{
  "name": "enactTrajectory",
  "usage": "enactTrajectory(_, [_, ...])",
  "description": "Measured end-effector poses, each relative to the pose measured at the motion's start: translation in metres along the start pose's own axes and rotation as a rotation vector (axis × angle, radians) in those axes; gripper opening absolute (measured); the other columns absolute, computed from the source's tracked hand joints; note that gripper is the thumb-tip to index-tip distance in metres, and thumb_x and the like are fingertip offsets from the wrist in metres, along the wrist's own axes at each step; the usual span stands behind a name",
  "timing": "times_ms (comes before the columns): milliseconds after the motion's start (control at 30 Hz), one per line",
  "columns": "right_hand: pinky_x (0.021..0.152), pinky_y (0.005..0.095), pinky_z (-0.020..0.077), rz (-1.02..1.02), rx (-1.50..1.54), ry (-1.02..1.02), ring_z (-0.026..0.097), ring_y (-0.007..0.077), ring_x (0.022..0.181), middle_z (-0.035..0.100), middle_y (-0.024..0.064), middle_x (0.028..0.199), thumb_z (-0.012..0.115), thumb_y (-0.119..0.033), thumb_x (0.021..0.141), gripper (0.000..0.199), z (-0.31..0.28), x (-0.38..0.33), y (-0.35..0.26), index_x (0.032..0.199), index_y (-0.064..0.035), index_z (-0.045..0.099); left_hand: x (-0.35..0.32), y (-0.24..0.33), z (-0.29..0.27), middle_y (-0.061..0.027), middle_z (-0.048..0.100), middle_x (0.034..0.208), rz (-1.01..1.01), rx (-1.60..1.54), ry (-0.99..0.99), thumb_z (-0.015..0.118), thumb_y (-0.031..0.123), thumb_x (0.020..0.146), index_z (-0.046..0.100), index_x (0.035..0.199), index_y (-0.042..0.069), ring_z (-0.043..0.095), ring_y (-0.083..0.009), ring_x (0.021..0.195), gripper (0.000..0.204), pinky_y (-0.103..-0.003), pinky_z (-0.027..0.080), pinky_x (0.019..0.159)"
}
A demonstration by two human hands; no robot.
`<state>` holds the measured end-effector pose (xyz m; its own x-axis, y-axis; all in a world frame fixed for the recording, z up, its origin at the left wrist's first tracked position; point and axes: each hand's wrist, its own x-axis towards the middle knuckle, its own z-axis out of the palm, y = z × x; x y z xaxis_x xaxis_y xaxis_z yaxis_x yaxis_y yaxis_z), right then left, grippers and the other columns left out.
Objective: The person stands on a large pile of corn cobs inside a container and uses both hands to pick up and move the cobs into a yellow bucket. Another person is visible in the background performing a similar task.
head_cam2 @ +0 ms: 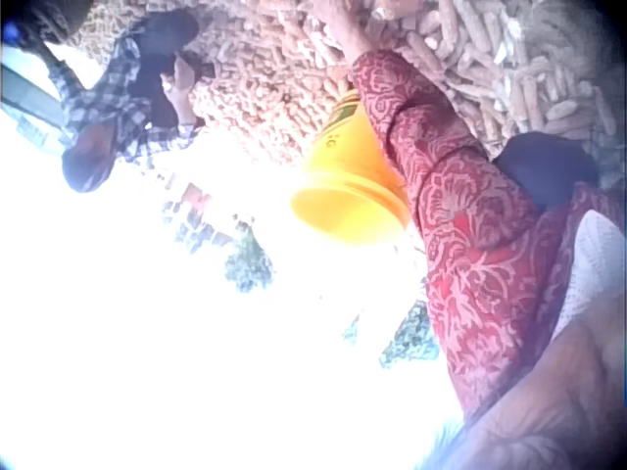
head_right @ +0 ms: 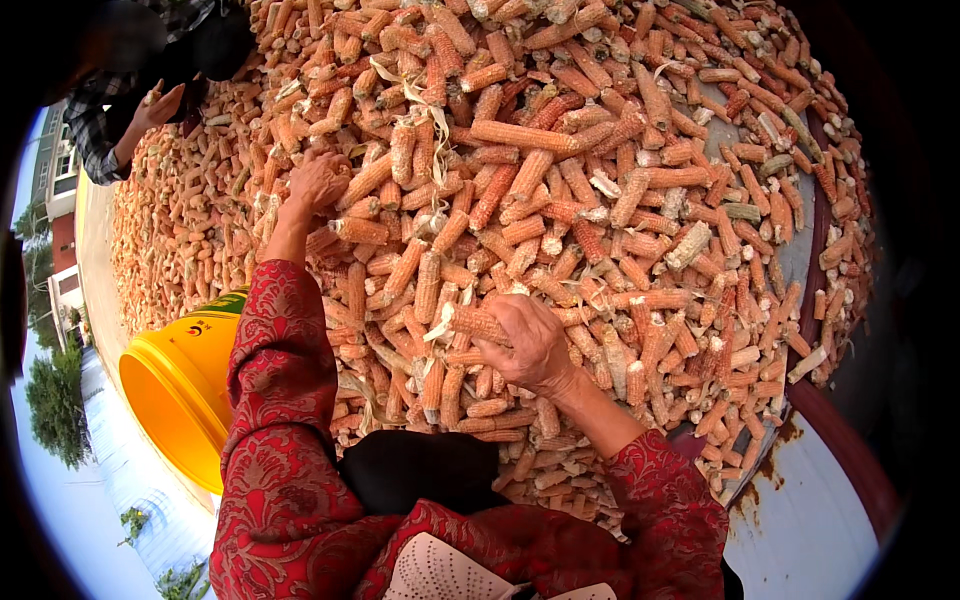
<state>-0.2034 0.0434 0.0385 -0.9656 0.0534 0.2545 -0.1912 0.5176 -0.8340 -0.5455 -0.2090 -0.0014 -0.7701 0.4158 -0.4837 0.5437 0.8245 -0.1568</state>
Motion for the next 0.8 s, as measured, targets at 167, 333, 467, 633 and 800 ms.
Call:
enactTrajectory(167, [0.097,0.0456,0.0413,-0.009,-0.333,-0.027,0.056,0.0349,0.108,0.058,0.0176,0.115,0.068,-0.02,0.079,0.038,-0.03,0.161,0.069,0.107,0.0007,0.052,0.01,-0.003,0.026,0.0026,0.048,0.145,0.122,-0.172,-0.074,0.04,0.024,0.088,0.05,0.14,0.026,0.045,-0.0233,0.132,0.053,-0.062,0.033,0.105])
enactTrajectory(333, [0.08,0.0441,0.0441,0.328,-0.443,-0.416,0.054,0.035,0.088,0.053,0.0142,0.092,0.068,-0.018,0.067,0.037,-0.02,0.195,0.128,0.093,-0.0051,0.046,0.002,0.038,-0.017,-0.0094,0.053,0.139,0.055,-0.356,-0.288,0.043,0.023,0.083,0.057,0.134,0.026,0.059,-0.0323,0.115,0.053,-0.049,0.045,0.098])
enactTrajectory(467, [0.081,0.0448,0.0465,0.441,-0.187,-0.538,0.059,0.0334,0.103,0.059,0.0149,0.104,0.058,-0.004,0.065,0.04,-0.001,0.175,0.113,0.103,-0.0072,0.049,-0.023,0.02,-0.008,-0.0192,0.055,0.132,0.033,-0.307,-0.28,0.052,0.03,0.079,0.058,0.133,0.032,0.059,-0.034,0.112,0.054,-0.045,0.045,0.098])
enactTrajectory(633, [0.091,0.0429,0.0484,0.303,-0.141,-0.556,0.059,0.0303,0.107,0.055,0.0142,0.135,0.059,-0.003,0.062,0.092,0.002,0.16,0.101,0.149,-0.0193,0.032,-0.045,0.035,-0.004,-0.016,0.053,0.127,0.051,-0.714,-0.261,0.065,0.027,0.069,0.054,0.128,0.002,0.053,-0.0334,0.113,0.066,-0.042,0.041,0.098])
enactTrajectory(800, [0.089,0.0428,0.0527,0.172,-0.162,-0.793,0.062,0.0254,0.111,0.06,0.0078,0.132,0.059,-0.006,0.068,0.078,0.009,0.119,0.065,0.142,-0.0242,0.045,-0.119,0.085,-0.028,-0.0143,0.048,0.13,0.127,-0.972,-0.324,0.057,0.02,0.05,0.051,0.134,0.003,0.046,-0.0295,0.118,0.086,-0.033,0.037,0.098])
